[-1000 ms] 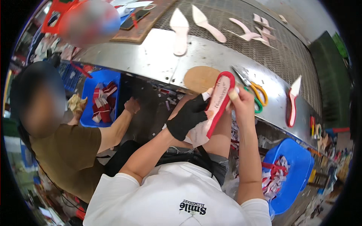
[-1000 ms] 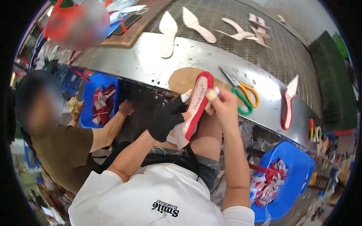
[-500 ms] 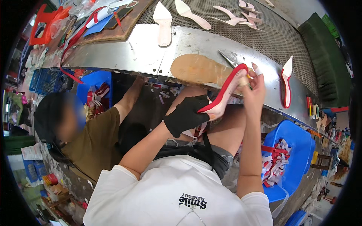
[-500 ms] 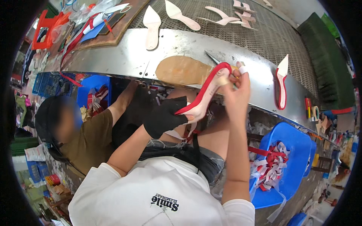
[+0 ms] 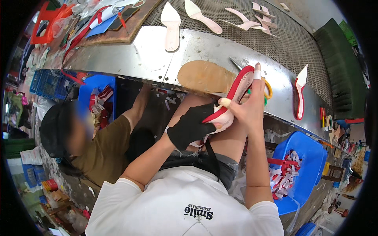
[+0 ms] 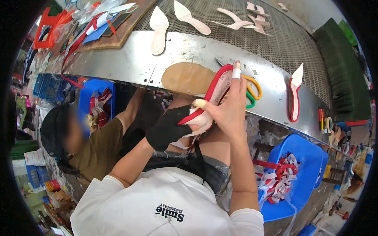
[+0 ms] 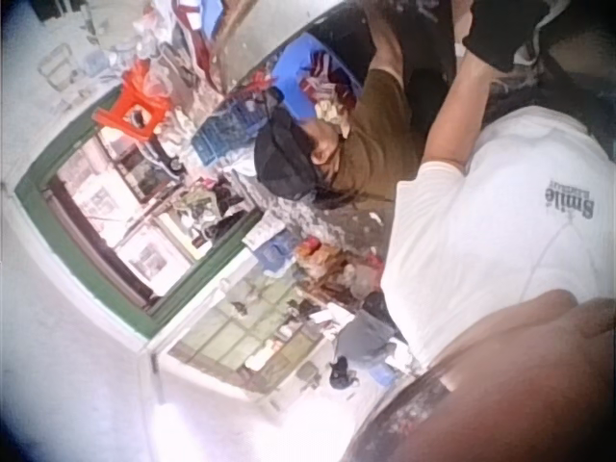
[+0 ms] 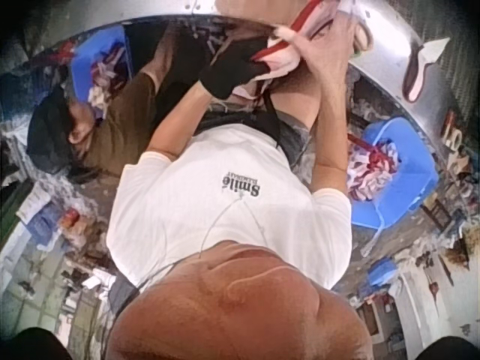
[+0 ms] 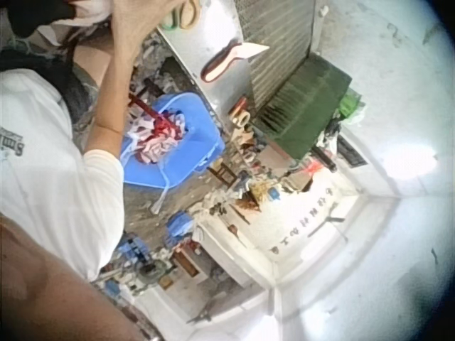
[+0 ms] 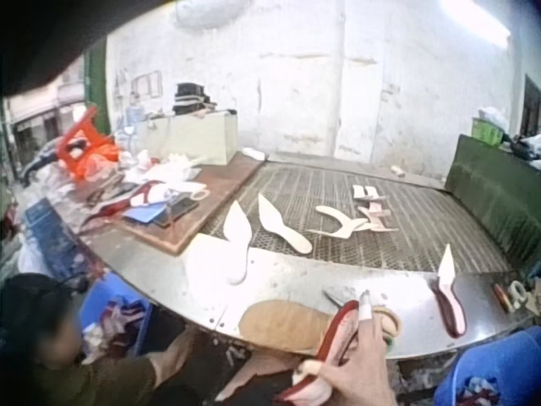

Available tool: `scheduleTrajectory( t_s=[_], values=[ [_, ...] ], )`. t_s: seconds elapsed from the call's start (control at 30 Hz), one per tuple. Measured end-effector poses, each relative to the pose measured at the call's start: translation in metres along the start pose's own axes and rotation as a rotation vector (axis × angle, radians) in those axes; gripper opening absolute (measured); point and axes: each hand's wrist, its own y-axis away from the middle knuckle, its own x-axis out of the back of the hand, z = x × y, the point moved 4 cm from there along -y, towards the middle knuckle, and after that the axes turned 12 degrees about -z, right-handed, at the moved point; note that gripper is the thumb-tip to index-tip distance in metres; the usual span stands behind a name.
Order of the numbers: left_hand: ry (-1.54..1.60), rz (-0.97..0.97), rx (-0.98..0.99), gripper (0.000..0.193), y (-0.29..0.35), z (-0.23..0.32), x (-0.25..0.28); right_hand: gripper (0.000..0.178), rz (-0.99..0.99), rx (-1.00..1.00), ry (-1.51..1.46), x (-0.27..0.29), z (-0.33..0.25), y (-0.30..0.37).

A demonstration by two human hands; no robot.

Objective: Applying adhesive and red trimming material to shoe components.

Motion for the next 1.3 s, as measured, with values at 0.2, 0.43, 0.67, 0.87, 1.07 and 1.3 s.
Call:
scheduleTrajectory(
  t_s=[0.2,0.43,0.67,0.87,1.07,1.3],
  values=[
    [0.425,-0.099,0.126,0.048,0.005,0.000,0.000,0.055,0.033,-0.166,-0.220,0.018,0.024,-0.024],
    [0.519,-0.151,0.159,0.041,0.009,0.007,0.002,0.016,-0.249,-0.015,-0.587,0.025,0.029,-0.034],
    [0.507,-0.165,0.269,0.038,0.005,0.007,0.005,0.040,0.020,-0.176,-0.443,0.037,0.057,-0.005],
    [-0.011,0.022,-0.047,0.031,-0.002,0.007,0.002,0.044,0.077,-0.093,-0.272,0.021,0.039,0.030],
    [-0.097,0.098,-0.008,0.035,0.002,0.009,-0.003,0.053,-0.052,-0.361,-0.931,-0.011,0.028,0.041],
    [0.867,-0.208,0.113,0.054,-0.021,-0.008,-0.013,0.034,-0.042,0.325,0.163,0.023,0.027,0.044]
  ],
)
